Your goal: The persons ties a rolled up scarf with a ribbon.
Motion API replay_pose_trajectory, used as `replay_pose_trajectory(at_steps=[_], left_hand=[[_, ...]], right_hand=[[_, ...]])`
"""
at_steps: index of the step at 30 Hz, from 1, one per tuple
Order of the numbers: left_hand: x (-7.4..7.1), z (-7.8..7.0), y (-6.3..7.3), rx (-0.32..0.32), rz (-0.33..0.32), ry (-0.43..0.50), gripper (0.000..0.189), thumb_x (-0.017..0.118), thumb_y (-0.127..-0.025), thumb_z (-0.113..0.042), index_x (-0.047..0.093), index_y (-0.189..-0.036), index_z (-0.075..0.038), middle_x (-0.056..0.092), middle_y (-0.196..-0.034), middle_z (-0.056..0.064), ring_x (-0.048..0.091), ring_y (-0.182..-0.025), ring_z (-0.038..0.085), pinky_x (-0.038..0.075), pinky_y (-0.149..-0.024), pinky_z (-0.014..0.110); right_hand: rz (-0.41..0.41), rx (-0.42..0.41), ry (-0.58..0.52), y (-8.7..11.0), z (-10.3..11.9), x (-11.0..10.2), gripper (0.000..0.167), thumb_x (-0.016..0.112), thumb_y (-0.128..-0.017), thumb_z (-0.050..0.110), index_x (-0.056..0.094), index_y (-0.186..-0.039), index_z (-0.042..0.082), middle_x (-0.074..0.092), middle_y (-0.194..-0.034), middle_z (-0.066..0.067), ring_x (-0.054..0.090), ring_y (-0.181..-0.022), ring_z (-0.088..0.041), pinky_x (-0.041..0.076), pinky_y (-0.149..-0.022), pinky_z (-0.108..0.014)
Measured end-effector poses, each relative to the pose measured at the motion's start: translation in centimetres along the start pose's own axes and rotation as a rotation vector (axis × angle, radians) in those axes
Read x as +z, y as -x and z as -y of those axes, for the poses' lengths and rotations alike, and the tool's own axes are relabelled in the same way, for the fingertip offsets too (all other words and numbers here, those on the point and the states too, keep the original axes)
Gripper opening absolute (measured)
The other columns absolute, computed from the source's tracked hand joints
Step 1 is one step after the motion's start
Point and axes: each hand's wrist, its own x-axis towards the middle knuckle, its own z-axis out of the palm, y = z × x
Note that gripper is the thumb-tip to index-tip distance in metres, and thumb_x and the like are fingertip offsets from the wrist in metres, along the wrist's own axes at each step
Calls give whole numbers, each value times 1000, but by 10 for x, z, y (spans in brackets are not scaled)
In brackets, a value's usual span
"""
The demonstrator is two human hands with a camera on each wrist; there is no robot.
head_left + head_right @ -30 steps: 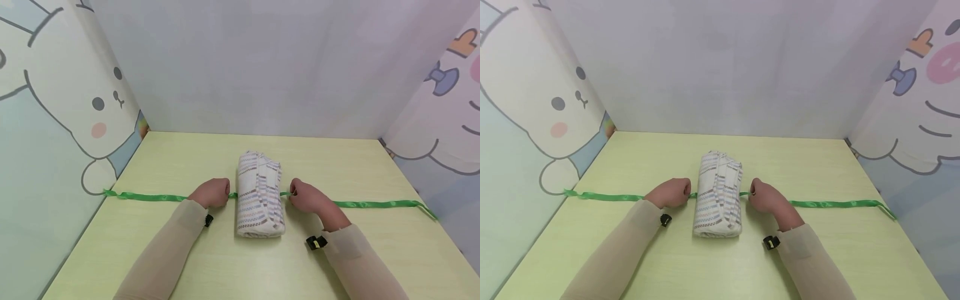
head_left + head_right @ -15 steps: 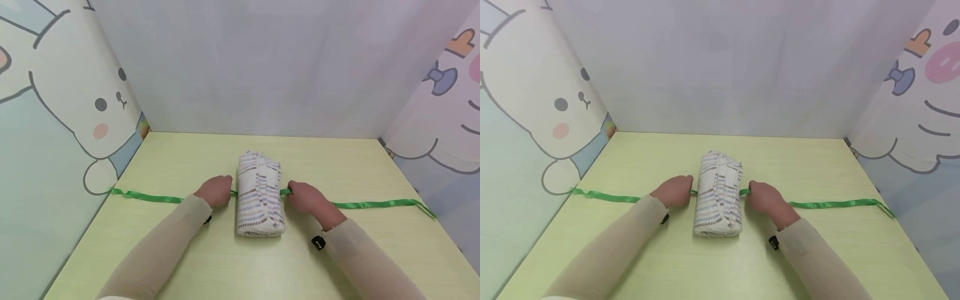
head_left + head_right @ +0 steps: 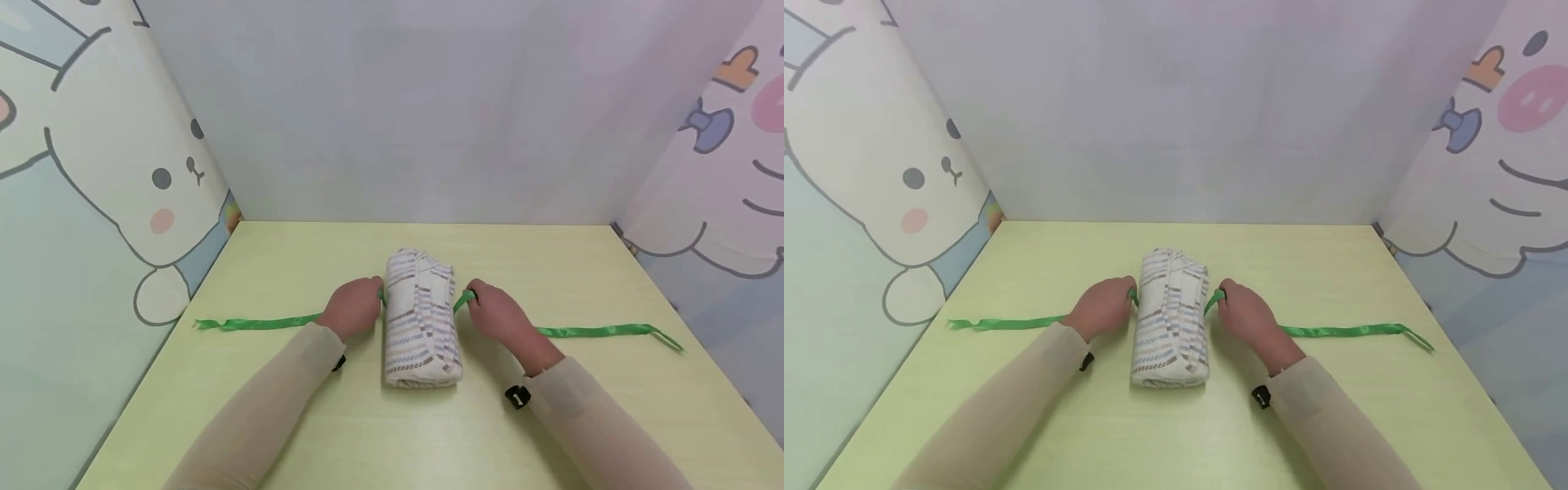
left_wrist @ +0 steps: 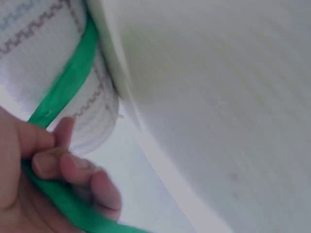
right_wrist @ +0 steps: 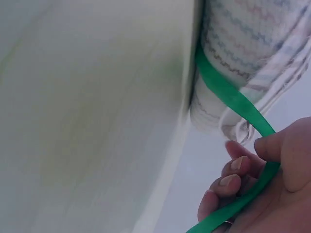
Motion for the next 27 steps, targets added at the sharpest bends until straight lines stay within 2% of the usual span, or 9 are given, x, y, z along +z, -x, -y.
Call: replay_pose_trajectory(at_steps=[7,10,13,17,22,24,27], left_hand=[[-7,-3,7,-32,-148,238,22,43,-106,-18,63,-109,-9,61,-97,3,56,-86,22,49,-79,38],[-6,-3,11,-52,-207,308,21,47,-105,-18,64,-110,-7,60,-102,4,55,-89,22,50,-81,38],[-2,-2,16,-71,-239,322,15,54,-103,-20,63,-107,-9,58,-100,4,53,-88,22,48,-77,36],[2,-6,20,-85,-242,270,20,65,-100,-28,62,-106,-10,56,-96,4,52,-82,21,46,-70,36],[2,-14,21,-145,-244,151,36,69,-96,-44,60,-104,-10,56,-90,1,54,-74,19,47,-61,34],[1,-17,22,-191,-228,101,42,67,-95,-52,60,-92,-10,56,-80,1,54,-68,18,45,-56,34],[-3,-20,26,-270,-153,58,56,57,-96,-63,55,-71,-13,52,-65,1,52,-58,18,42,-49,34]], right_hand=[[-60,30,-131,-2,12,3,31,40,-106,19,54,-129,2,62,-108,-14,56,-82,-27,48,-71,-42],[-106,51,-122,0,15,7,34,47,-104,20,53,-131,0,62,-115,-16,59,-91,-29,50,-76,-45],[-170,68,-69,3,18,11,40,53,-101,23,54,-131,-3,62,-120,-20,61,-100,-35,50,-85,-51],[-206,115,9,8,21,15,51,58,-101,36,53,-129,-6,61,-120,-24,59,-105,-41,49,-86,-55],[-123,223,101,13,30,14,61,51,-101,54,49,-117,-5,59,-101,-20,59,-87,-36,49,-68,-48],[-63,272,135,15,34,12,64,45,-102,60,55,-105,-3,59,-89,-16,59,-76,-32,47,-60,-44],[39,328,170,17,39,8,72,33,-102,67,63,-89,3,59,-77,-11,58,-69,-27,45,-57,-42]])
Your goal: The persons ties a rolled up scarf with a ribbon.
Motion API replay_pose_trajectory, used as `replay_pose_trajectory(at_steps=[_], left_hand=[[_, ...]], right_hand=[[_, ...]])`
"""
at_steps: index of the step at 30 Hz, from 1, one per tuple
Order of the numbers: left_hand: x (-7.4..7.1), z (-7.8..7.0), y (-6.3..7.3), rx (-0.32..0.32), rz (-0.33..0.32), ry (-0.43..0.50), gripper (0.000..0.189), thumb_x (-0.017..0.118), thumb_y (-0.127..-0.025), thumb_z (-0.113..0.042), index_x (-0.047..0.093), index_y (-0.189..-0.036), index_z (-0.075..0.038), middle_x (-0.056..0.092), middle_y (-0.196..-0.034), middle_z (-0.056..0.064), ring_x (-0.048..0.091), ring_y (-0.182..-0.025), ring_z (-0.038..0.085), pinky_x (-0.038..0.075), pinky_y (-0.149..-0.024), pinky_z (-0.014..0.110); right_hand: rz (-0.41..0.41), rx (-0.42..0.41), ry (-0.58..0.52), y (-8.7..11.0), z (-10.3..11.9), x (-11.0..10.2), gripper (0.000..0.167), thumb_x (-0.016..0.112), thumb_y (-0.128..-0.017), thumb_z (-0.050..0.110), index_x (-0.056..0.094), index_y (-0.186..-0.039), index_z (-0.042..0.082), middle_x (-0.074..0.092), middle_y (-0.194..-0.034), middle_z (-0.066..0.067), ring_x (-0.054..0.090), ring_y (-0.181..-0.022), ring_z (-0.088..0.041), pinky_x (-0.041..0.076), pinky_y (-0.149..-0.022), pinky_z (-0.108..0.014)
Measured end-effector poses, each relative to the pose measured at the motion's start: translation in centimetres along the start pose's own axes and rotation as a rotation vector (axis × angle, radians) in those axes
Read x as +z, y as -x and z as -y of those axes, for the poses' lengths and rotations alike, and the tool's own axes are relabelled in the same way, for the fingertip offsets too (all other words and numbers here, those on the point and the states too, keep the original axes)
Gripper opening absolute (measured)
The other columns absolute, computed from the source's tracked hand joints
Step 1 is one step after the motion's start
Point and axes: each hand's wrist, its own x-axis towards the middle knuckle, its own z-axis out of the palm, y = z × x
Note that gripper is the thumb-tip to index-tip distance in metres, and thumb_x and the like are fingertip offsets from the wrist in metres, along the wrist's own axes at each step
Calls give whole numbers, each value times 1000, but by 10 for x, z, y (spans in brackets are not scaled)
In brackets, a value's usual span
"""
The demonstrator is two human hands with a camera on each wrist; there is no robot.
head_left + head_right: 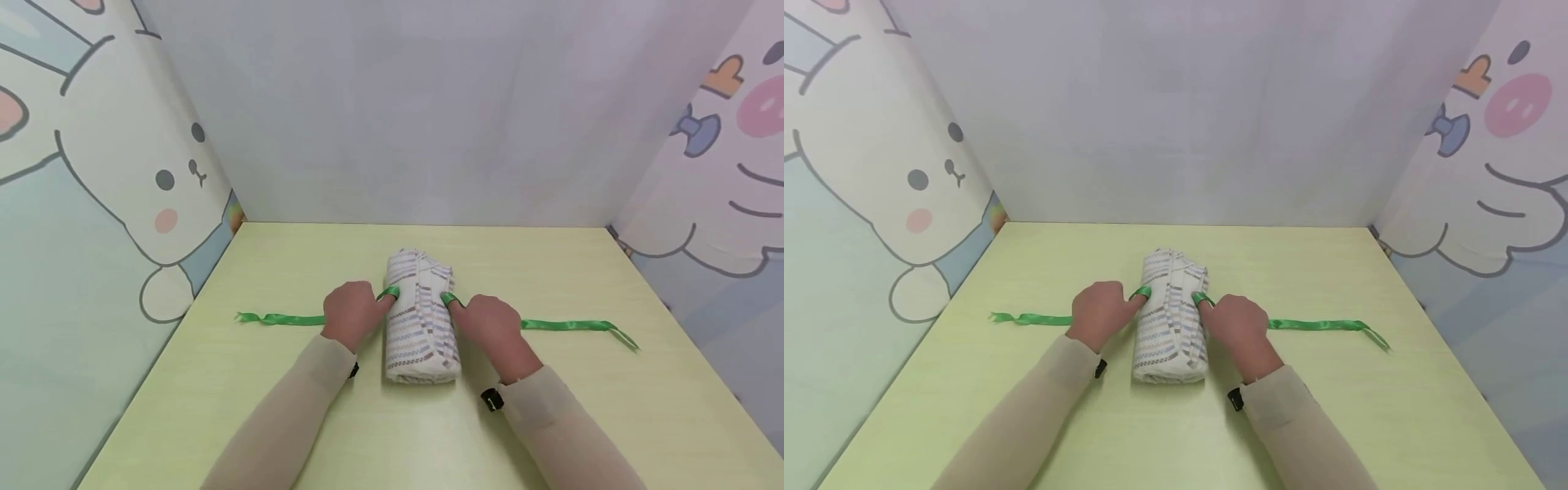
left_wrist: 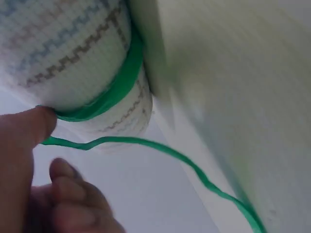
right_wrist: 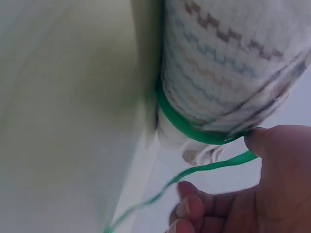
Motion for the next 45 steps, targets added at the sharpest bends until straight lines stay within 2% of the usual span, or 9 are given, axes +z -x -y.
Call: replay_pose_trajectory(at_steps=[5,15,18,23,25,28,34,39,45], left_hand=[[6,-4,3,-88,161,45,64,37,-102,-65,57,-67,-14,55,-64,5,54,-57,20,42,-50,35],[20,-12,15,-50,187,407,62,26,-108,-58,58,-80,-13,51,-74,9,53,-67,24,43,-64,37],[23,-15,17,-29,183,527,58,29,-108,-58,63,-97,-12,56,-82,11,56,-74,25,46,-73,40],[29,-20,17,46,184,758,69,38,-108,-56,38,-157,-8,57,-139,13,56,-125,27,41,-110,49],[31,-23,16,63,188,839,75,42,-107,-56,18,-166,-14,35,-163,7,37,-146,25,27,-120,48],[31,-28,15,53,177,928,73,44,-107,-55,11,-166,-29,10,-171,-9,12,-155,16,17,-123,43],[29,-35,13,10,58,1139,50,49,-110,-36,39,-158,-27,26,-164,-21,14,-154,9,17,-123,38],[27,-37,11,-32,-16,1341,31,50,-111,-25,59,-135,-7,43,-156,-19,23,-152,13,24,-121,33],[27,-37,9,-94,-41,1431,34,51,-109,-23,58,-140,-10,47,-153,-18,27,-151,11,26,-120,31]], right_hand=[[136,-14,-69,3,2,0,81,24,-104,67,66,-71,6,61,-61,-9,56,-55,-24,43,-52,-36],[134,-76,-507,-2,1,7,71,23,-107,52,62,-73,5,63,-71,-11,60,-63,-27,50,-58,-37],[124,-95,-646,-3,1,10,60,22,-109,47,58,-94,2,59,-82,-13,58,-73,-27,51,-66,-39],[137,-167,-861,-2,-1,15,72,14,-110,53,17,-163,3,30,-159,-23,30,-145,-35,28,-117,-53],[162,-173,-1008,-1,-2,16,74,14,-109,57,-4,-166,13,4,-171,-15,5,-155,-33,11,-123,-53],[174,-157,-1261,-3,1,16,72,24,-110,57,-1,-166,19,-8,-172,-4,-4,-157,-29,6,-125,-49],[132,-171,-1645,-4,4,18,58,26,-113,30,13,-166,11,5,-173,1,0,-157,-20,1,-125,-42],[144,-223,-1686,-3,11,22,55,31,-113,27,25,-163,6,17,-170,-4,9,-156,-17,10,-125,-39],[7,-45,-1522,-4,25,26,40,60,-106,18,57,-145,10,44,-156,-2,38,-143,-14,33,-115,-33]])
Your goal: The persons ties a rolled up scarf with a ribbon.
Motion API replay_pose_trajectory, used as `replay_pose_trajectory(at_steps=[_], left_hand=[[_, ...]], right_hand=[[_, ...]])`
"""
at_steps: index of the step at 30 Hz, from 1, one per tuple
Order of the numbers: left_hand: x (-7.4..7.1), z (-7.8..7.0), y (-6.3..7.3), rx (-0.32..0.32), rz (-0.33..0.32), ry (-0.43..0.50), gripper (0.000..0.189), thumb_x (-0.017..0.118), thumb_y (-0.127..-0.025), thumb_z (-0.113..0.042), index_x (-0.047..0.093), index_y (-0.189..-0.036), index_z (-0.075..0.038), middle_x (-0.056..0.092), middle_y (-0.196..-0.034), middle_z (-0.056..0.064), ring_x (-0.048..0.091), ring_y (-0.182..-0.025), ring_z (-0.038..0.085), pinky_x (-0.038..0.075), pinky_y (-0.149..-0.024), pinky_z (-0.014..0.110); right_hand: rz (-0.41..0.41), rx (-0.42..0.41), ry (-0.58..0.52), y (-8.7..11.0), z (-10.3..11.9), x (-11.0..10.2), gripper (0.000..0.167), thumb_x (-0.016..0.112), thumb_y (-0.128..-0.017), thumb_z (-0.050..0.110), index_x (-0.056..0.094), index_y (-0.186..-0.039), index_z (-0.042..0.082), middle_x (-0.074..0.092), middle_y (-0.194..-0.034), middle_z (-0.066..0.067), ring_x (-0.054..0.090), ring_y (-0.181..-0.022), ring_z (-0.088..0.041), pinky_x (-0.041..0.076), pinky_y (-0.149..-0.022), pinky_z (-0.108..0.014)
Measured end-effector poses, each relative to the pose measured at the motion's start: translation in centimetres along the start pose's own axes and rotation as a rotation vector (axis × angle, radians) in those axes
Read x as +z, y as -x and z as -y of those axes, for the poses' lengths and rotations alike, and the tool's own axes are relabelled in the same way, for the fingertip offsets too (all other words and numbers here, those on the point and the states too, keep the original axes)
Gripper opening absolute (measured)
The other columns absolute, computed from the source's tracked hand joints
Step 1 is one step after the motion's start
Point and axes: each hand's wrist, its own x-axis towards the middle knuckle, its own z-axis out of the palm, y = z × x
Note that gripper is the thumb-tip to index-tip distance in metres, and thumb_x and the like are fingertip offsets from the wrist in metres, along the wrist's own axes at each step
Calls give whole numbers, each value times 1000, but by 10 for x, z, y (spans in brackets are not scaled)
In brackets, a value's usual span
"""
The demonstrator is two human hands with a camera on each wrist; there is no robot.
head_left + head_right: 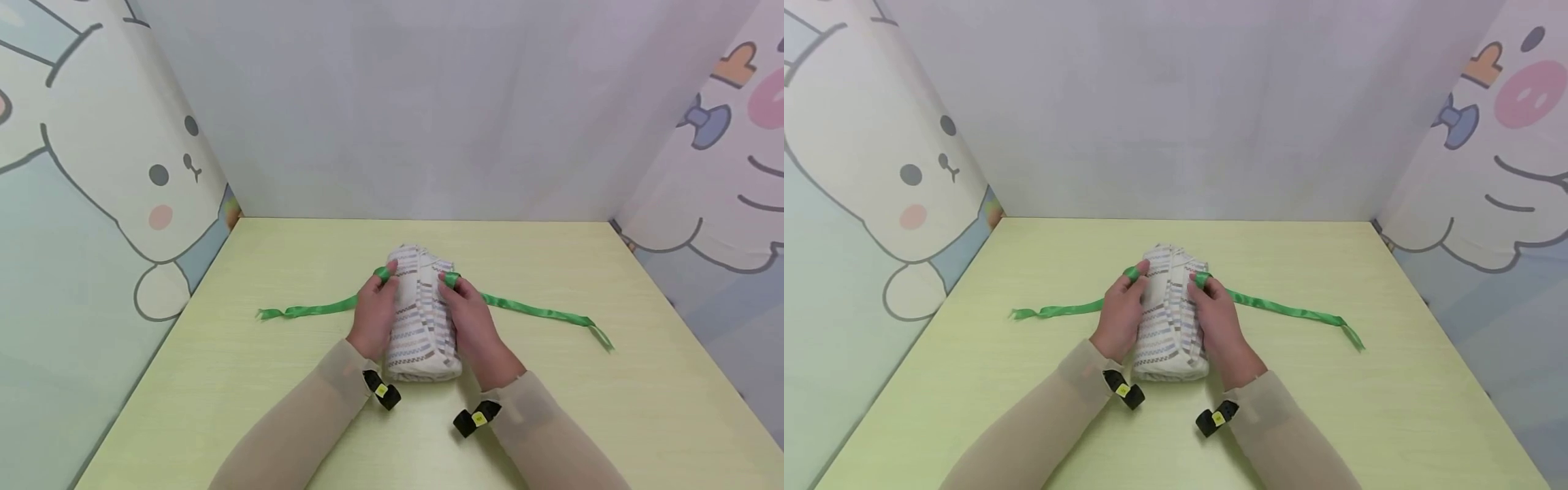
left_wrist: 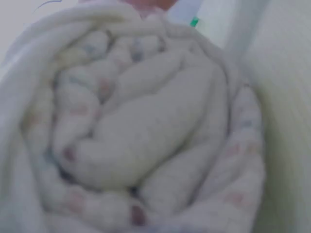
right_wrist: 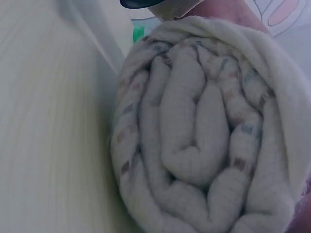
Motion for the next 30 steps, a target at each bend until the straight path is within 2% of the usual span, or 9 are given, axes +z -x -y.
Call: replay_pose_trajectory(at_steps=[4,7,12,16,18,24,30], left_hand=[[1,-2,-1,-13,-36,92,41,48,-110,-17,51,-151,-15,48,-154,-12,33,-148,8,29,-118,27],[1,-6,-1,-9,-47,168,41,48,-110,-14,51,-151,-11,49,-155,-7,36,-146,8,30,-117,25],[2,-10,1,-4,-59,277,43,45,-110,-11,47,-153,-6,49,-155,2,41,-145,14,31,-117,27],[1,-11,2,-13,-49,368,46,39,-111,-11,39,-157,-5,45,-157,6,44,-143,16,31,-118,29],[1,-12,2,-12,-44,414,46,39,-112,-12,37,-157,-5,45,-157,8,44,-143,17,32,-117,29],[0,-15,0,-6,-50,532,42,40,-113,-15,39,-153,-4,48,-153,12,48,-140,21,37,-115,31],[-2,-18,-3,1,-10,570,44,41,-112,-13,35,-154,-1,46,-153,17,46,-141,25,33,-117,35]], right_hand=[[-98,-16,67,1,4,1,32,56,-108,18,60,-139,8,49,-149,-2,39,-141,-13,33,-114,-32],[-133,-46,121,2,7,-1,34,49,-111,20,56,-142,6,48,-152,-2,33,-146,-13,30,-117,-30],[-146,-78,98,4,10,-4,39,41,-113,22,48,-148,5,44,-158,-2,21,-153,-15,21,-122,-33],[-163,-94,73,7,11,-5,37,39,-114,23,51,-145,6,43,-158,-3,19,-154,-16,18,-123,-35],[-161,-106,9,7,13,-3,37,39,-114,21,51,-145,4,44,-157,-4,25,-152,-17,22,-122,-34],[-120,-108,-287,3,18,-2,42,41,-112,11,40,-153,-2,45,-157,-16,46,-143,-22,34,-115,-27],[-137,-72,-389,1,24,-4,42,38,-112,9,40,-153,-1,44,-156,-21,50,-139,-26,37,-115,-31]])
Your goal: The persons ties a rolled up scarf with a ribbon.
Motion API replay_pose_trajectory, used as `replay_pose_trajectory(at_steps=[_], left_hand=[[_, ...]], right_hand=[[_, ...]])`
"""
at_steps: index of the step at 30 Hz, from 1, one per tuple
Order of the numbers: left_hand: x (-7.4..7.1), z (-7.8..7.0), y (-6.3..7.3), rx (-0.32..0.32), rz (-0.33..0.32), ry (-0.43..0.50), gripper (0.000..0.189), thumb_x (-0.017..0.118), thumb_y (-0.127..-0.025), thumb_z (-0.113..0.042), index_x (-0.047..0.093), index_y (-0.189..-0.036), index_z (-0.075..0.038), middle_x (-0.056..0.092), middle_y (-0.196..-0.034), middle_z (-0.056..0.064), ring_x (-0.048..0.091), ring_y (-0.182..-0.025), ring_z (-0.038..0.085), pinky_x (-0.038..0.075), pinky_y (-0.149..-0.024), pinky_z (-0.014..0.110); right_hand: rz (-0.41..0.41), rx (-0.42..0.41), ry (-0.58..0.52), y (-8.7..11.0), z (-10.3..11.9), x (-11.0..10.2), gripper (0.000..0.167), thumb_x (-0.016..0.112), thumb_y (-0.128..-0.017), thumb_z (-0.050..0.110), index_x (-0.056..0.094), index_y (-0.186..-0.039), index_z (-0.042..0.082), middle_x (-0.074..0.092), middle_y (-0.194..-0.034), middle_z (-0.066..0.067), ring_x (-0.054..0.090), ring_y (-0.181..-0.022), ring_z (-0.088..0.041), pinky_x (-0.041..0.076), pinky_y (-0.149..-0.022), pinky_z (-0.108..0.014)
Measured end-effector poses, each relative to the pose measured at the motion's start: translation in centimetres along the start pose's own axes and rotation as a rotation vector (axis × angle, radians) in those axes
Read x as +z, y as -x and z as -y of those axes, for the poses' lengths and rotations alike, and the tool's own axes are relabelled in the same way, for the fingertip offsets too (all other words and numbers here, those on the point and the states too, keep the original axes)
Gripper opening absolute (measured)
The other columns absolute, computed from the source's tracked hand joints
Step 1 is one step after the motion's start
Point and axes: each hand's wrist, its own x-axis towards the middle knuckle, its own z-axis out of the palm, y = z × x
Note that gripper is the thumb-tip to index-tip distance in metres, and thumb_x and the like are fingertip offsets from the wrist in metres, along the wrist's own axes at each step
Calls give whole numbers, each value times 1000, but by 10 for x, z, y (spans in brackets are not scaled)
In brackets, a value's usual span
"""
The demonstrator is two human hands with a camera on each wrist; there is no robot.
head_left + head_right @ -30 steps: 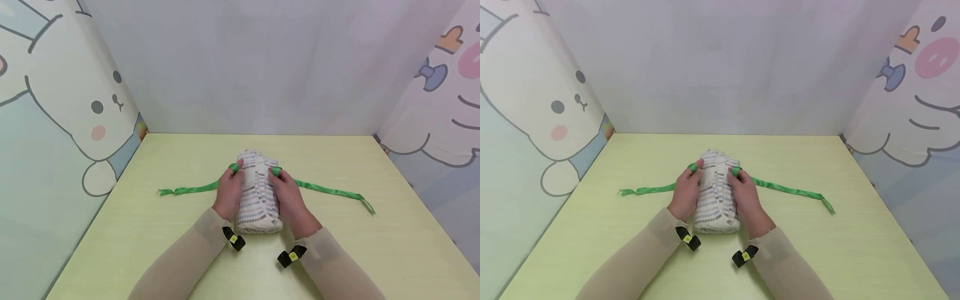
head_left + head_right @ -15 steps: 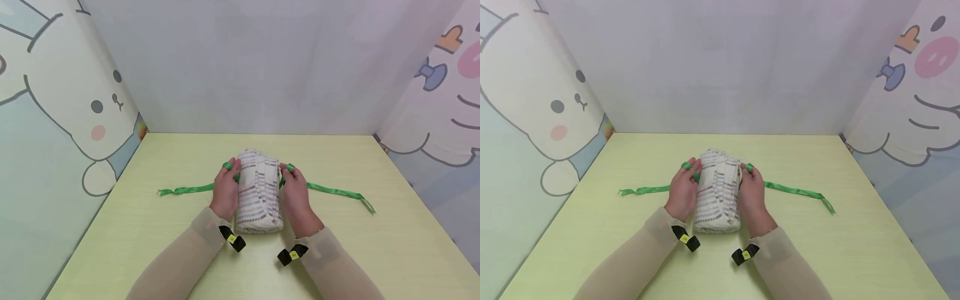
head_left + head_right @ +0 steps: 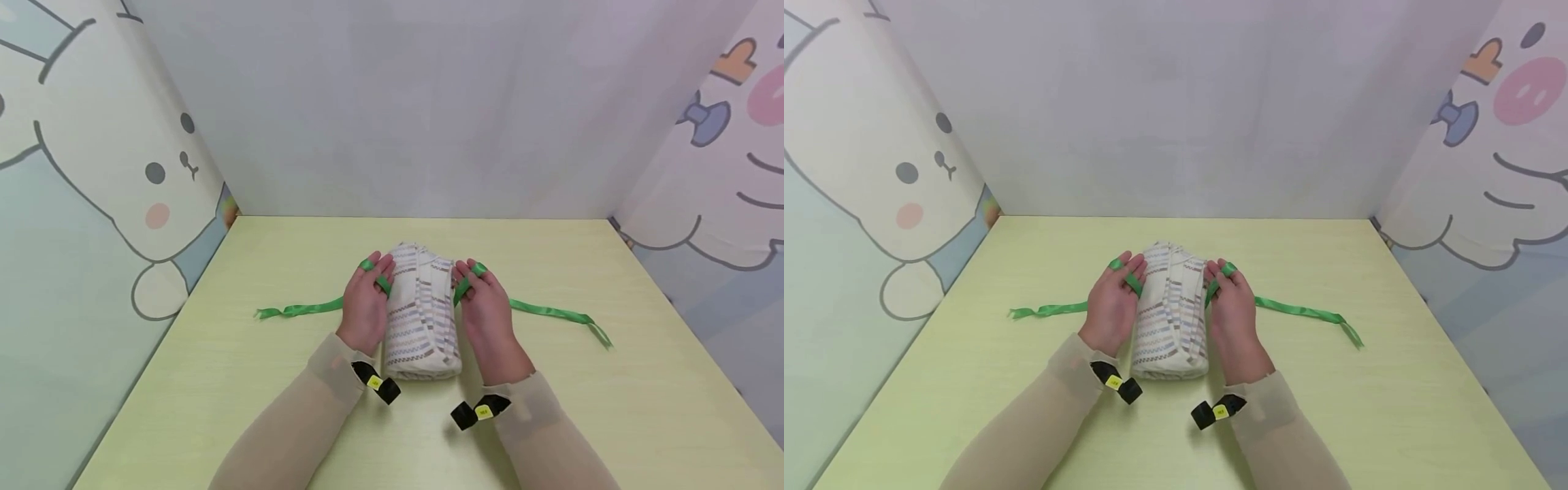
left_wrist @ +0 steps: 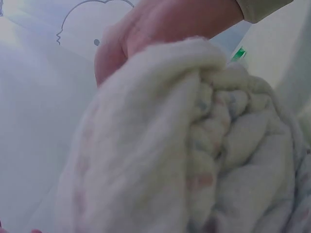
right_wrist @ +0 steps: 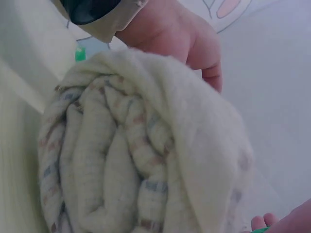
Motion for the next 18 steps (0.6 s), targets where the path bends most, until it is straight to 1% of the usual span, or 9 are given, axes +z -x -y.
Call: replay_pose_trajectory(at_steps=[5,7,11,13,18], left_hand=[[3,-1,-1,-2,21,-4,46,42,-111,-13,32,-155,-2,41,-156,18,42,-143,26,30,-119,36],[4,-1,-1,-2,22,-7,47,42,-111,-13,32,-155,-2,40,-156,18,41,-143,26,30,-119,36],[7,0,-1,-5,13,-18,44,42,-111,-13,36,-153,-3,42,-155,17,43,-143,25,32,-118,34],[8,1,-2,-4,13,-23,44,41,-111,-13,36,-153,-2,42,-155,17,43,-143,25,33,-118,33],[11,1,-1,4,44,-53,47,40,-111,-14,32,-156,-1,37,-159,18,40,-144,24,29,-119,33]], right_hand=[[2,47,-96,2,0,5,46,34,-113,8,32,-159,2,38,-160,-20,43,-145,-26,33,-117,-30],[-11,52,-127,3,-1,9,47,35,-113,8,31,-159,4,37,-160,-20,42,-145,-26,33,-117,-31],[-33,45,-134,6,-4,16,47,38,-112,9,33,-159,5,39,-159,-19,44,-144,-24,34,-117,-31],[-34,40,-119,6,-6,19,47,38,-112,9,33,-159,6,40,-159,-18,45,-143,-23,35,-116,-30],[-35,15,-99,7,-10,23,46,38,-112,9,35,-157,5,43,-156,-17,46,-142,-23,36,-115,-29]])
